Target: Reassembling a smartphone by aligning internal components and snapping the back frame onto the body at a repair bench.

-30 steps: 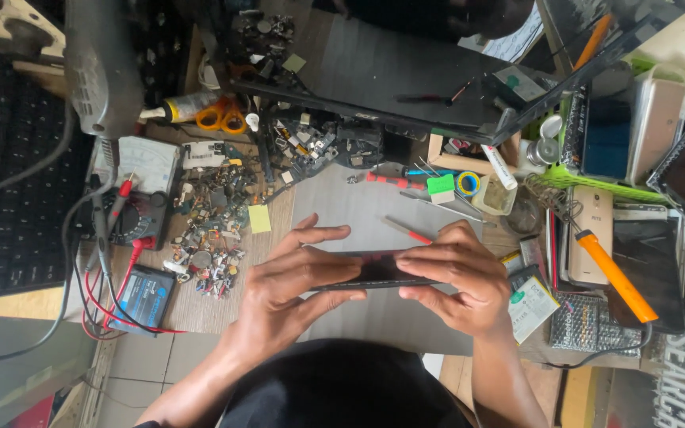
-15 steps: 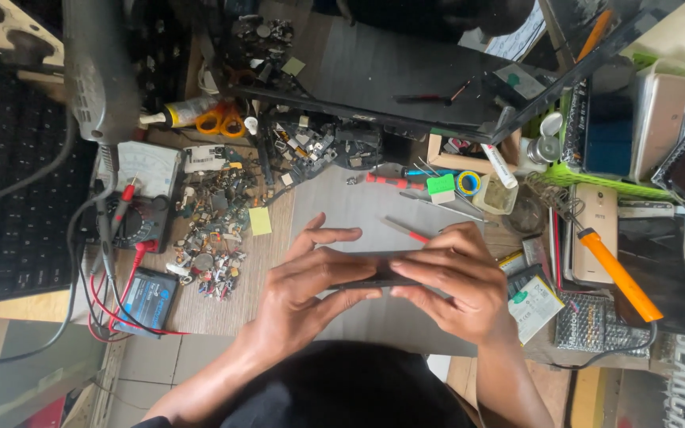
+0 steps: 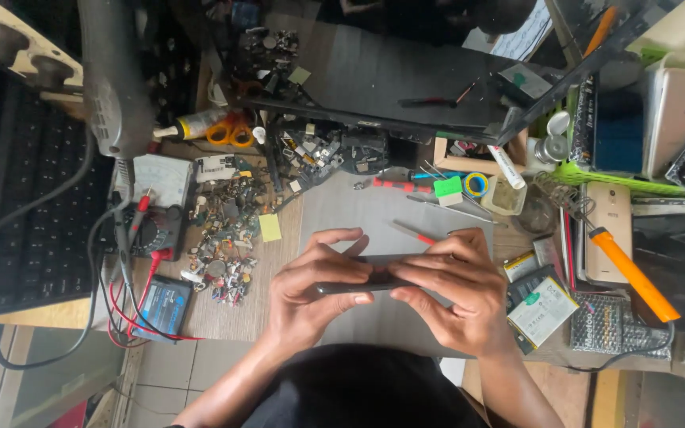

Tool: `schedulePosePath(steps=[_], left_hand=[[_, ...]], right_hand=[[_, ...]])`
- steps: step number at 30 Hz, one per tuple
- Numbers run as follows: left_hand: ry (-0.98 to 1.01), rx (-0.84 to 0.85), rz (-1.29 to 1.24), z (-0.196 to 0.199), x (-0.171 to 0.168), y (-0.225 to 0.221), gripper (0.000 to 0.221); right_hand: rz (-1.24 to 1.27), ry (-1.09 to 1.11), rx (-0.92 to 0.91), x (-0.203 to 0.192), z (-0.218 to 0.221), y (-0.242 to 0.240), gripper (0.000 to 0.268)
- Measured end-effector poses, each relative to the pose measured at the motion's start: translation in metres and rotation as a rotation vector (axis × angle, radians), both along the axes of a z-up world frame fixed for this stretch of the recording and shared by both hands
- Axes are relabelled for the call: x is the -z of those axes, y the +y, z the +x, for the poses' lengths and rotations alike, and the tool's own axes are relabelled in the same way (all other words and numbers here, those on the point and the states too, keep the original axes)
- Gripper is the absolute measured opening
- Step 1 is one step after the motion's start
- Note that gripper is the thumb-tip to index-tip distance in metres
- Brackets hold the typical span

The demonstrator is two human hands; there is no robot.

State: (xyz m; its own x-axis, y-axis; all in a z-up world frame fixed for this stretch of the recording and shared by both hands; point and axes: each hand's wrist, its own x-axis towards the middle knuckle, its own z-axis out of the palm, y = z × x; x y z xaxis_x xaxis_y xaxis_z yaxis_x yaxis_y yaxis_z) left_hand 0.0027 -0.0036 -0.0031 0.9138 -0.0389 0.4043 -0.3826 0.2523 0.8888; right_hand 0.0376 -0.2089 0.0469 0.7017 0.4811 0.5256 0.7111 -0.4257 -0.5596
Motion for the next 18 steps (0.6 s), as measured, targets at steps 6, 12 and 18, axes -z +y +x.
schedulePosePath(steps=[6, 12, 18], left_hand=[[0.015, -0.036, 0.138, 0.004, 0.002, 0.001, 0.021], [0.069, 0.118, -0.072, 0.005, 0.0, 0.011, 0.019], [-0.032, 0.077, 0.161, 0.004, -0.02, 0.021, 0.019]], right_hand=[[-0.092, 0.029, 0.028, 0.003, 0.002, -0.005, 0.012], [0.008, 0.107, -0.119, 0.006, 0.004, 0.006, 0.019], [0.045, 0.155, -0.143, 0.035, -0.003, 0.003, 0.037]])
